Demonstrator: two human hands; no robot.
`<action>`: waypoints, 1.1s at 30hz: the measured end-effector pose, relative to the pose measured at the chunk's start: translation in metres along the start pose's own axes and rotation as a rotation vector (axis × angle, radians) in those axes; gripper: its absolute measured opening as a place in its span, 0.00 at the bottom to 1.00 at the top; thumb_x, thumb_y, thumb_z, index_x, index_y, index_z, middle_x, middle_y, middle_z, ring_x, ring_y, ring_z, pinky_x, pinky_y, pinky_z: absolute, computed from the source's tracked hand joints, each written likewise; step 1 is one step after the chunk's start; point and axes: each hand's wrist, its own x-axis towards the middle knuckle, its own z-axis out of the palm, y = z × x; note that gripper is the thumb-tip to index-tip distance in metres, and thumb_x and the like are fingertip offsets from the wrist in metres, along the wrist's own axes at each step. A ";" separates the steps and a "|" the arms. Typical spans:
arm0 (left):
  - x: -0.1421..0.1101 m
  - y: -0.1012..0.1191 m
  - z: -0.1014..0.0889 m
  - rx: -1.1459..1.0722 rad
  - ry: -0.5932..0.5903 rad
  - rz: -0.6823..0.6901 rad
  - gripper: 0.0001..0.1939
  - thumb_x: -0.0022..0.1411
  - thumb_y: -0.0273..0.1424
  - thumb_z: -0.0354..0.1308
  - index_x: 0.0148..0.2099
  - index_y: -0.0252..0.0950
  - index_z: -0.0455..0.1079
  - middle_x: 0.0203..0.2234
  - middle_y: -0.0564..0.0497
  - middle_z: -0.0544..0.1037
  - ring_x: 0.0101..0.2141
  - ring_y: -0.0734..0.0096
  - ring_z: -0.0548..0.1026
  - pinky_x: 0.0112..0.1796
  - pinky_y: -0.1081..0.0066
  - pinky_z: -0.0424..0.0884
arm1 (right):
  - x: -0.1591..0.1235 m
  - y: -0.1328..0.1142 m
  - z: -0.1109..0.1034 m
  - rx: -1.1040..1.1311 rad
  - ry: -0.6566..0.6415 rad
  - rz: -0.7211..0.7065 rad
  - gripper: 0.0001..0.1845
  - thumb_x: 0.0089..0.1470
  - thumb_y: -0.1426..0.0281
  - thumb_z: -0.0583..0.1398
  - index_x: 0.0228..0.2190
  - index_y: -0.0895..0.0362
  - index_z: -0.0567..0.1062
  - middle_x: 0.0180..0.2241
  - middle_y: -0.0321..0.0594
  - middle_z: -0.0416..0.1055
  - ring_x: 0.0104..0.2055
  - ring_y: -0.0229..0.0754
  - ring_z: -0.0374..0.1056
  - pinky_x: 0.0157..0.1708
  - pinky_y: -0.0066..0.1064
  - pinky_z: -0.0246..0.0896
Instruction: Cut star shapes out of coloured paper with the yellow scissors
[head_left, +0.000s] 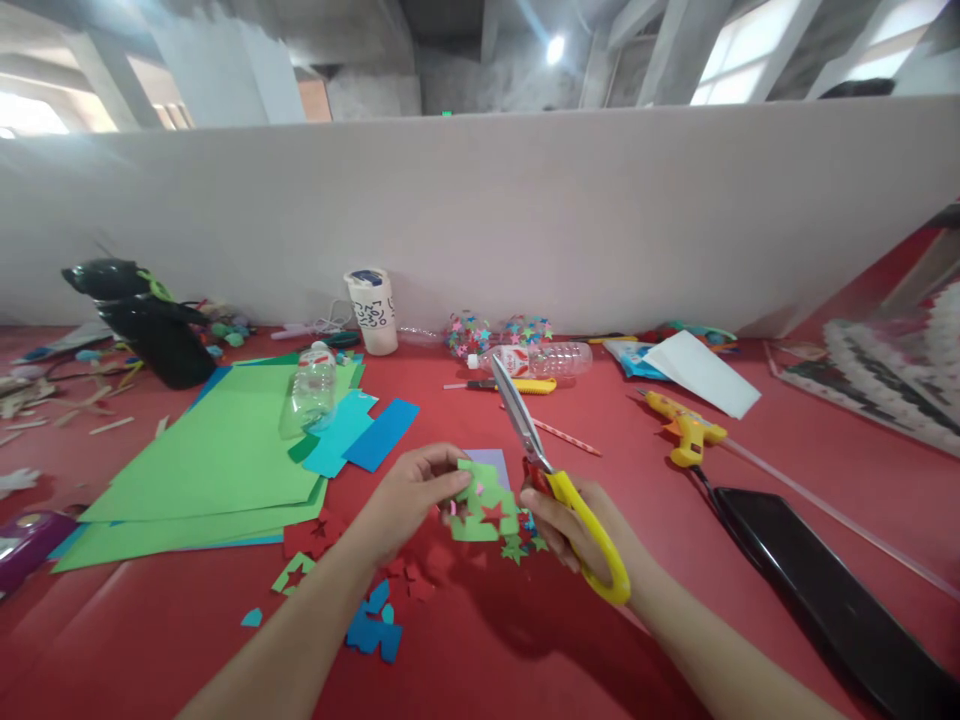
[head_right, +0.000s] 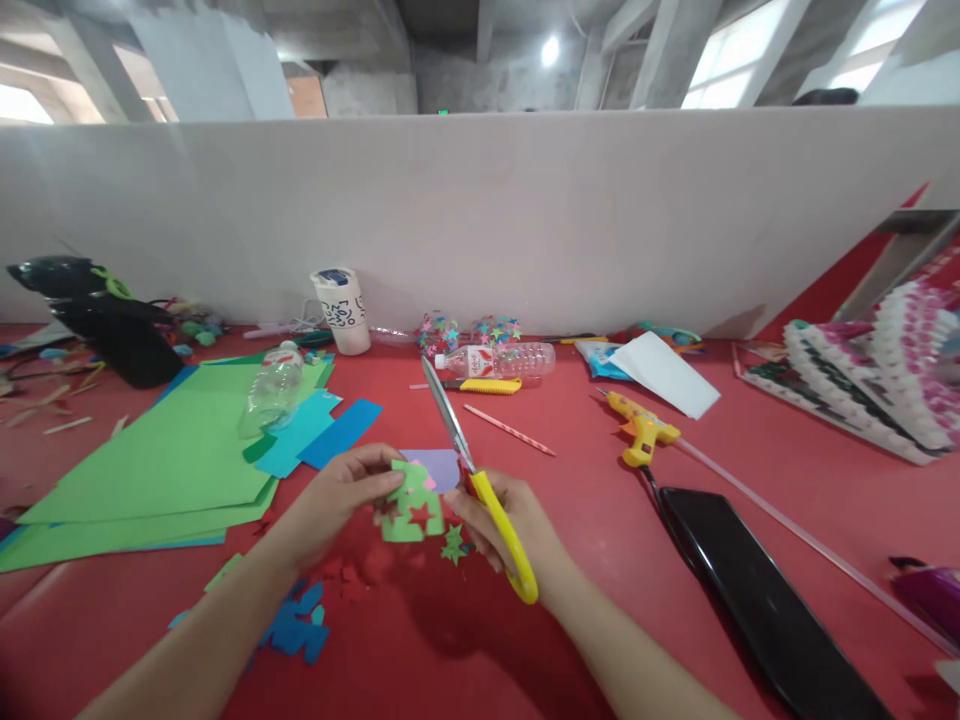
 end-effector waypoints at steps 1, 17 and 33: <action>-0.002 0.005 -0.009 0.062 -0.005 -0.031 0.06 0.51 0.33 0.60 0.29 0.36 0.67 0.17 0.58 0.67 0.18 0.78 0.64 0.22 0.77 0.61 | 0.000 -0.001 -0.001 -0.010 0.006 -0.005 0.20 0.49 0.56 0.57 0.16 0.53 0.59 0.07 0.22 0.52 0.08 0.28 0.47 0.10 0.22 0.43; 0.009 -0.017 -0.011 1.212 0.169 0.155 0.17 0.48 0.37 0.61 0.40 0.33 0.70 0.39 0.41 0.70 0.43 0.53 0.67 0.44 0.60 0.62 | 0.001 0.010 0.002 -0.051 0.024 0.029 0.19 0.48 0.55 0.58 0.19 0.54 0.61 0.09 0.21 0.54 0.08 0.27 0.47 0.09 0.20 0.45; 0.004 0.002 -0.020 0.360 0.016 0.022 0.03 0.51 0.30 0.56 0.28 0.35 0.66 0.23 0.54 0.69 0.26 0.72 0.66 0.31 0.71 0.62 | 0.002 0.009 0.002 -0.057 0.088 0.048 0.18 0.49 0.57 0.58 0.18 0.54 0.60 0.09 0.22 0.53 0.09 0.28 0.48 0.10 0.20 0.44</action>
